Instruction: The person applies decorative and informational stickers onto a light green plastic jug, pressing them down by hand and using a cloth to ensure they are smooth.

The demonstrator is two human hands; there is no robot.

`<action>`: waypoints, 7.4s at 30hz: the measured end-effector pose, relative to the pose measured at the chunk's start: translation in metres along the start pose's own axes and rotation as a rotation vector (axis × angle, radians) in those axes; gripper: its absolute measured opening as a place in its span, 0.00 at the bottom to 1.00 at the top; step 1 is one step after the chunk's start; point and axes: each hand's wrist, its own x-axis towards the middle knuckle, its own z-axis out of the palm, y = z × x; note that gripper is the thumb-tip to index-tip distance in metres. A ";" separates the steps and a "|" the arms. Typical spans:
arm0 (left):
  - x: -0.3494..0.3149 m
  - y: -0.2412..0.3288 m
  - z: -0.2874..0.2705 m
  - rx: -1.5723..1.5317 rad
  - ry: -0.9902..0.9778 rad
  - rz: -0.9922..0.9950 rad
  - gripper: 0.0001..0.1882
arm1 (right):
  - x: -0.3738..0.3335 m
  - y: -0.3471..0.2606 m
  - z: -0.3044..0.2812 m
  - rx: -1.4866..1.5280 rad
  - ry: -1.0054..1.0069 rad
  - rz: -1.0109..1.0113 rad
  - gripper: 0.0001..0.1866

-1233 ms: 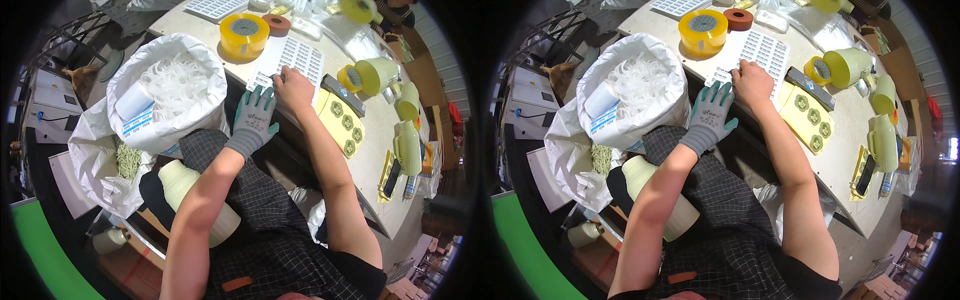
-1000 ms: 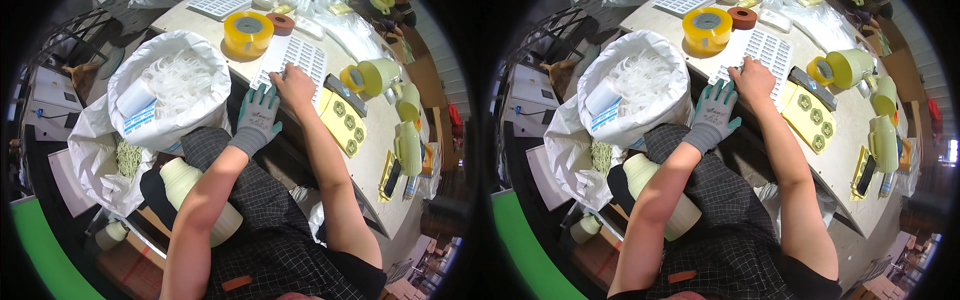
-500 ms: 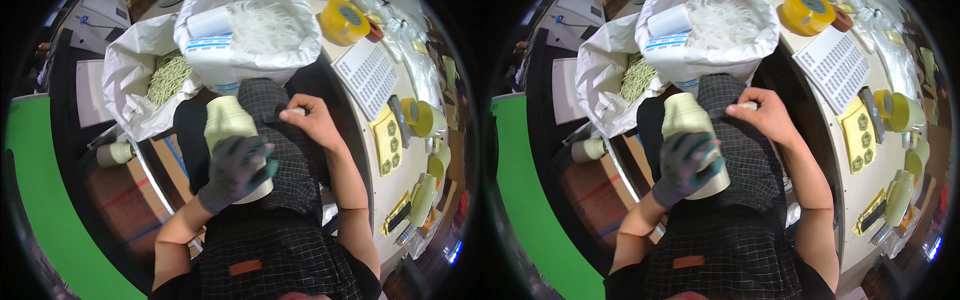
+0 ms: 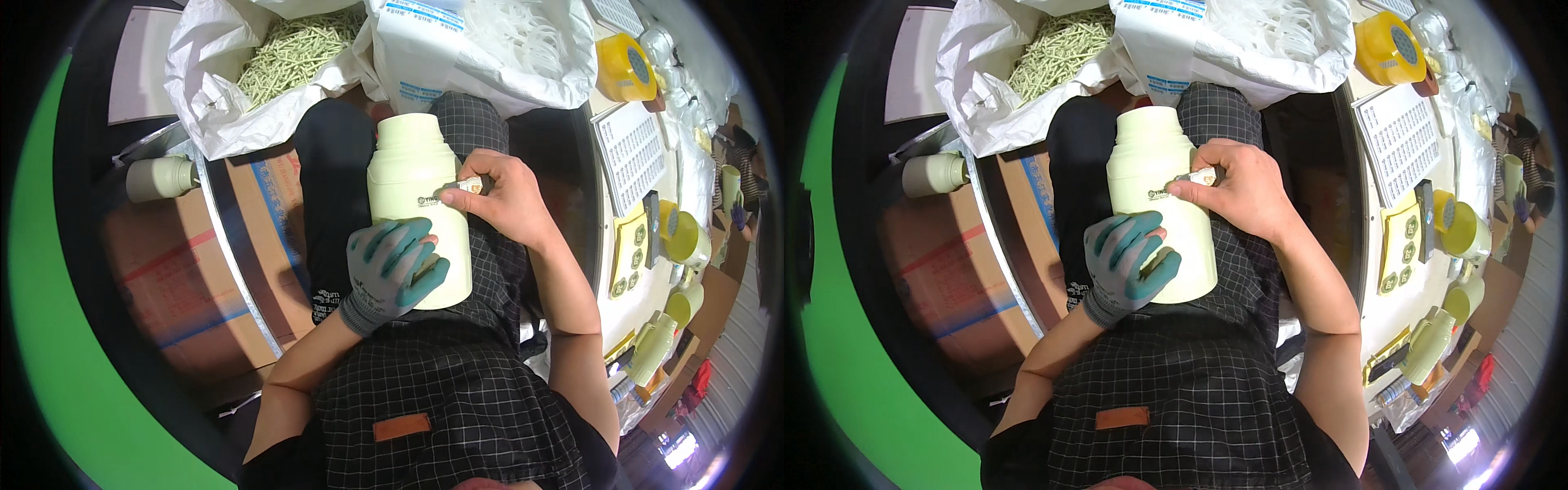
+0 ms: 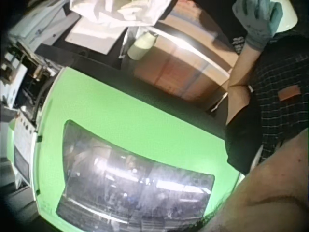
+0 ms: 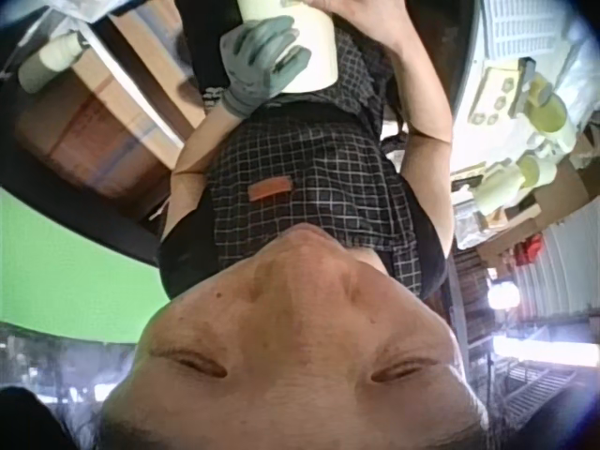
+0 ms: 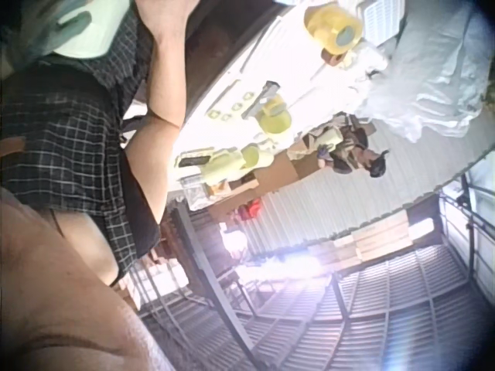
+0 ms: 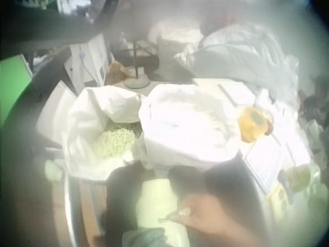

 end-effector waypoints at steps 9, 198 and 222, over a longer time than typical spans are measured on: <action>0.001 0.002 0.003 -0.010 0.008 -0.040 0.27 | -0.003 -0.009 0.001 -0.064 0.019 0.073 0.24; 0.037 0.019 -0.080 0.136 0.066 0.184 0.39 | 0.009 -0.092 0.014 -1.177 0.345 -0.717 0.06; 0.073 0.050 -0.071 0.188 -0.010 0.000 0.37 | -0.013 -0.093 0.014 -1.002 0.241 -0.743 0.08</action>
